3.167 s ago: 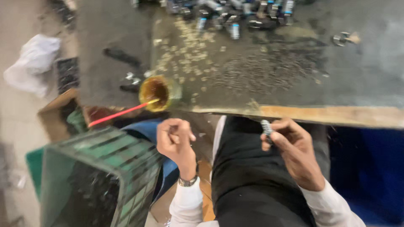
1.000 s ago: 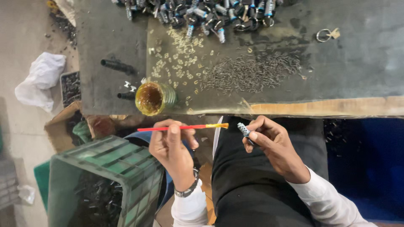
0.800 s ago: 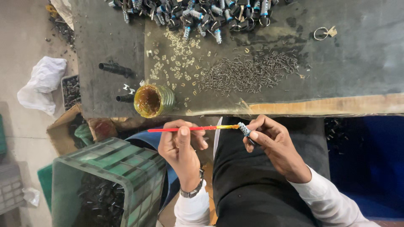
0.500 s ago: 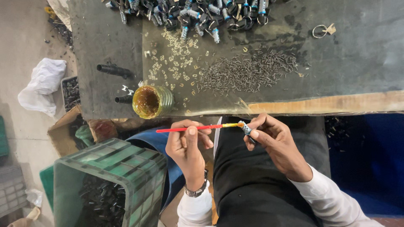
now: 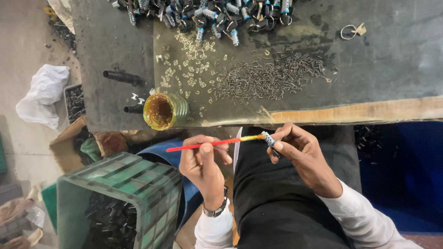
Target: The person sits at a workbench and applies adhesive with a red-handled brush to small metal fittings, one at a time. They dip the brush into a jar of yellow adhesive, brush it onto a part held in the other hand, place the finished part on a pile on the bench, and pick up the next part.
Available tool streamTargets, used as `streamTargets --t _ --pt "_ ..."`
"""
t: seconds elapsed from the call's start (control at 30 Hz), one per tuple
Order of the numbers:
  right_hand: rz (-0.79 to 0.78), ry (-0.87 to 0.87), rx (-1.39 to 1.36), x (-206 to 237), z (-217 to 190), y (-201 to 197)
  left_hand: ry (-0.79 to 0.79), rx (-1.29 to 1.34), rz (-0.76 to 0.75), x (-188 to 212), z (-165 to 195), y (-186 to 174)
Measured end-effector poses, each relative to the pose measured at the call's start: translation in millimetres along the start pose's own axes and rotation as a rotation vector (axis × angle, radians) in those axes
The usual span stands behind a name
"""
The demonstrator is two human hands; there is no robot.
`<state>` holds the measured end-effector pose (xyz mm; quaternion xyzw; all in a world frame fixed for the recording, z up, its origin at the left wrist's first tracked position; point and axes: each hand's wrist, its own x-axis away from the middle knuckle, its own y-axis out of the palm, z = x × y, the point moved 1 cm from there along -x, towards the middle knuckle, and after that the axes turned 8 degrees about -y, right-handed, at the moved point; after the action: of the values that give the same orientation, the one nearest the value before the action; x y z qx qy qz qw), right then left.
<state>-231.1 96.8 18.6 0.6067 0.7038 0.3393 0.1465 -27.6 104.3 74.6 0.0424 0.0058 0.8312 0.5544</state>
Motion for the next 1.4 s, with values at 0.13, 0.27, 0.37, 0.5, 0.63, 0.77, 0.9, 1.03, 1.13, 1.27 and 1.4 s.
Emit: streamTargets --t 0.13,0.27,0.37,0.5,0.63,0.77,0.9,1.03,1.13,1.27,1.4 --pt "-0.003 -0.023 0.015 -0.2 0.2 0.9 -0.018 -0.036 -0.040 -0.5 0.8 0.3" --pt "0.004 -0.032 0.037 1.8 0.0 -2.0 -0.002 0.015 0.003 0.0 -1.5 3.2" --pt "0.014 -0.036 0.066 4.1 -0.7 -4.9 -0.055 -0.002 -0.007 -0.5 -4.3 5.7" --pt "0.048 -0.017 0.092 8.3 -3.5 -7.7 -0.012 0.025 0.021 -1.1 -7.4 9.8" --pt "0.055 -0.042 0.067 8.6 -4.4 -6.6 -0.060 -0.037 -0.032 -1.3 -6.8 11.7" --pt "0.059 -0.012 0.114 9.1 -7.7 -5.5 0.055 -0.035 0.107 -4.6 0.3 7.7" --pt "0.048 0.039 0.304 24.4 -17.5 -13.9 0.275 -0.178 0.287 -19.2 18.9 -20.0" --pt "0.176 0.197 0.557 47.9 -17.8 -56.6 0.568 -0.256 0.543 -42.2 37.2 -63.9" --pt "0.397 0.121 0.732 74.5 -7.2 -113.6 0.338 -0.498 0.529 -64.9 38.3 -80.4" --pt "0.579 -0.011 1.022 86.1 1.7 -194.0 0.607 -0.200 0.654 -52.3 37.0 -56.7" --pt "0.498 -0.249 1.718 86.3 1.3 -218.5 0.573 -0.373 0.423 -34.0 38.4 -18.4"
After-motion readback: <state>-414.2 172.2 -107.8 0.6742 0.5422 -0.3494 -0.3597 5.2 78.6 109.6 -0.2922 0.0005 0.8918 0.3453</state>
